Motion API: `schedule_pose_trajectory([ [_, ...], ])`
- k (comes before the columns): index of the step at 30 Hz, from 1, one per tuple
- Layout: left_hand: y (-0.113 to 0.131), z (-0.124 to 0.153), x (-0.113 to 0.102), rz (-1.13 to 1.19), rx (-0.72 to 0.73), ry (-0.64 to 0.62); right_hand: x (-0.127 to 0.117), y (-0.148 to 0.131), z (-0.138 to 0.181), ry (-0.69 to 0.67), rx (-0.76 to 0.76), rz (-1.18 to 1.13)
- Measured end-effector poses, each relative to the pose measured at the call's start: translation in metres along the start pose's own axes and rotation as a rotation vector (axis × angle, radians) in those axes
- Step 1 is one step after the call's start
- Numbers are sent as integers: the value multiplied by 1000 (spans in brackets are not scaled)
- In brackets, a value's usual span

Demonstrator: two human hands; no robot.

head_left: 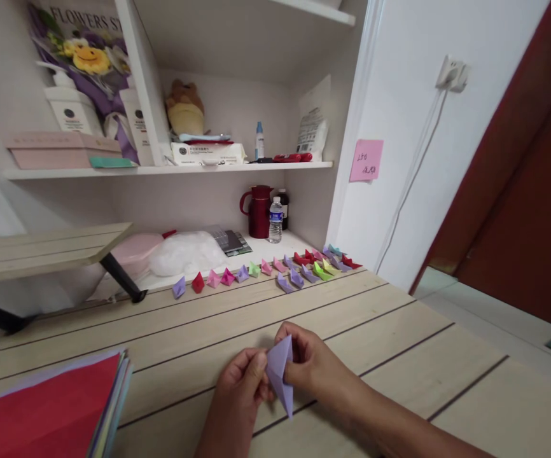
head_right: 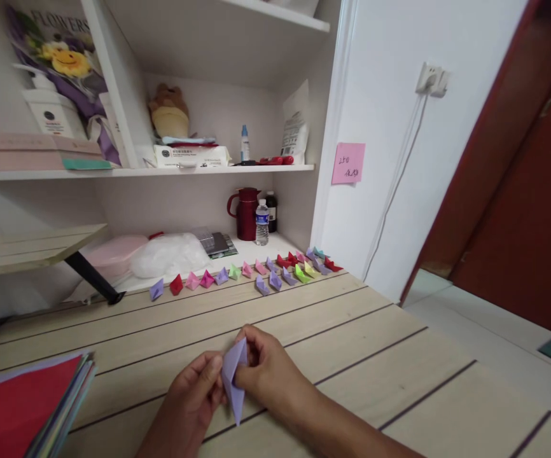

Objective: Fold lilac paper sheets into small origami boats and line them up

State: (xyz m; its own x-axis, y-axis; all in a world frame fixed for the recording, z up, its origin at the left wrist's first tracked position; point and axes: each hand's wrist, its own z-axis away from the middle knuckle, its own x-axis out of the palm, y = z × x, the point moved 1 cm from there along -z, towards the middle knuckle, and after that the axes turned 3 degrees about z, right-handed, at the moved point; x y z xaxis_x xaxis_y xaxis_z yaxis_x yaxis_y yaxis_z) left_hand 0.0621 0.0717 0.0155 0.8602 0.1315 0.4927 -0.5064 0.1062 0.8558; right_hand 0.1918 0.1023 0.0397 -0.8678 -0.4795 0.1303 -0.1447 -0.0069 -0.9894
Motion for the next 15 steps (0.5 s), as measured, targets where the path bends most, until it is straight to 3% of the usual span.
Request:
schedule_pose_trajectory([
  [4, 7, -2, -6, -53, 43, 126, -1, -3, -7, 21, 52, 2],
  [7, 24, 14, -13, -166, 163, 273, -2, -7, -4, 46, 71, 64],
  [11, 39, 67, -16, -333, 336, 384, 2, -9, 20, 31, 147, 144],
  [15, 22, 123, -11, -576, 656, 479, 13, -4, 58, 51, 157, 246],
])
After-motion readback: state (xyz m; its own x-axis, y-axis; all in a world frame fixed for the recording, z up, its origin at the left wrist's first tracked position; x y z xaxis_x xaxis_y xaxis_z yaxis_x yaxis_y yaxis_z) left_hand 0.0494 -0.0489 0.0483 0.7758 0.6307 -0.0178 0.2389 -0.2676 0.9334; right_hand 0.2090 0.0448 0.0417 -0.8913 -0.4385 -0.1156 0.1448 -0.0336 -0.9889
